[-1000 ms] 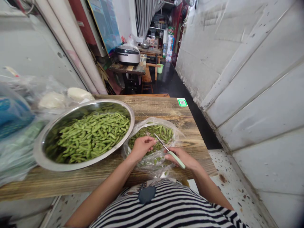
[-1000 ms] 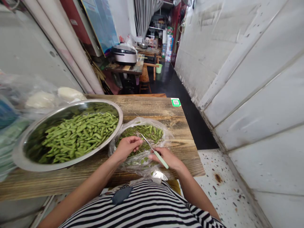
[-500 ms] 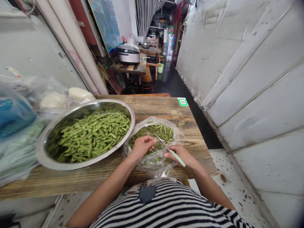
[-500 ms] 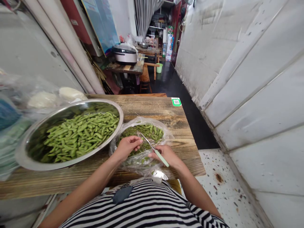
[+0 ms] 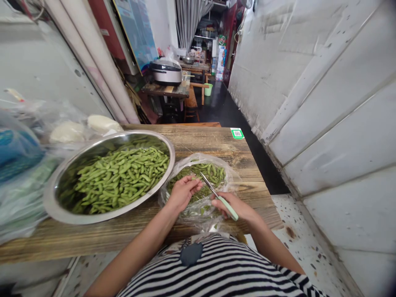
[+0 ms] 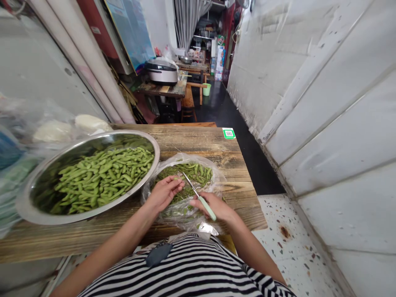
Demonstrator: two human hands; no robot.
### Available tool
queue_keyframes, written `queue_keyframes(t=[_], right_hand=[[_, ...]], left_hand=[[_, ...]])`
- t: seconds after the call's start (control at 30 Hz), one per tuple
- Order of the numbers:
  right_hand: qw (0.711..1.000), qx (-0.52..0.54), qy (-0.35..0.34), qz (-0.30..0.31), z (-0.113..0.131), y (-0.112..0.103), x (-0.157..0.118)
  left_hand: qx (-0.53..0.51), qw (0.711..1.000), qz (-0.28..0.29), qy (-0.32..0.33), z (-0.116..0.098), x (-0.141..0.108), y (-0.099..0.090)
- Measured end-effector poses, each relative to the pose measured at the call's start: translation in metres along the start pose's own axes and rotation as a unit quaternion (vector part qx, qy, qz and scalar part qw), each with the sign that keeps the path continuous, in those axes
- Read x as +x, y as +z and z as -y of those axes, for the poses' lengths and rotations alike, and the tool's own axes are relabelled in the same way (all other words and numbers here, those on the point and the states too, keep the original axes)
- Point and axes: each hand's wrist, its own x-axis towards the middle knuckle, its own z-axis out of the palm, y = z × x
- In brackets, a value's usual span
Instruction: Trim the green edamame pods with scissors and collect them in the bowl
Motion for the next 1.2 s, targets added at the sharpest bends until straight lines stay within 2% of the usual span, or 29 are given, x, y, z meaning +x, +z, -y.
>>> queue_keyframes(t=[0.23,0.43,0.5,0.57,0.63,0.73,0.8,1.07,1.2], right_hand=[[0.999,0.019,0.026,-0.01,0.005,0.0,0.002],[0.997,0.016,0.039,-0.072,-0.009,-0.008,0.005],[0.996,-0.017,0.033,-0.087,-0.015,-0.013,0.004],[0.993,-0.068,0.019,-0.095,-0.019,-0.018,0.003],[0.987,-0.121,-0.004,-0.108,-0.022,-0.022,0.001],[0.975,-0.173,-0.036,-0.135,-0.023,-0.024,0.0],[0.971,-0.183,-0.041,-0.148,-0.024,-0.025,-0.001],[0.955,-0.244,-0.019,-0.169,-0.02,-0.024,-0.005],[0.947,-0.275,-0.005,-0.164,-0.017,-0.022,-0.004]], left_hand=[[0.007,1.0,0.014,-0.018,0.001,-0.001,0.0],[-0.009,1.0,-0.025,0.004,-0.004,0.008,-0.005],[0.034,0.999,-0.029,0.014,-0.005,0.017,-0.008],[0.123,0.991,-0.038,0.029,-0.004,0.028,-0.009],[0.251,0.964,-0.05,0.075,-0.001,0.04,-0.008],[0.422,0.89,-0.055,0.163,0.004,0.058,-0.003],[0.49,0.849,-0.047,0.191,0.006,0.067,0.003],[0.619,0.77,-0.021,0.151,0.006,0.076,0.018],[0.649,0.748,-0.011,0.138,0.002,0.073,0.021]])
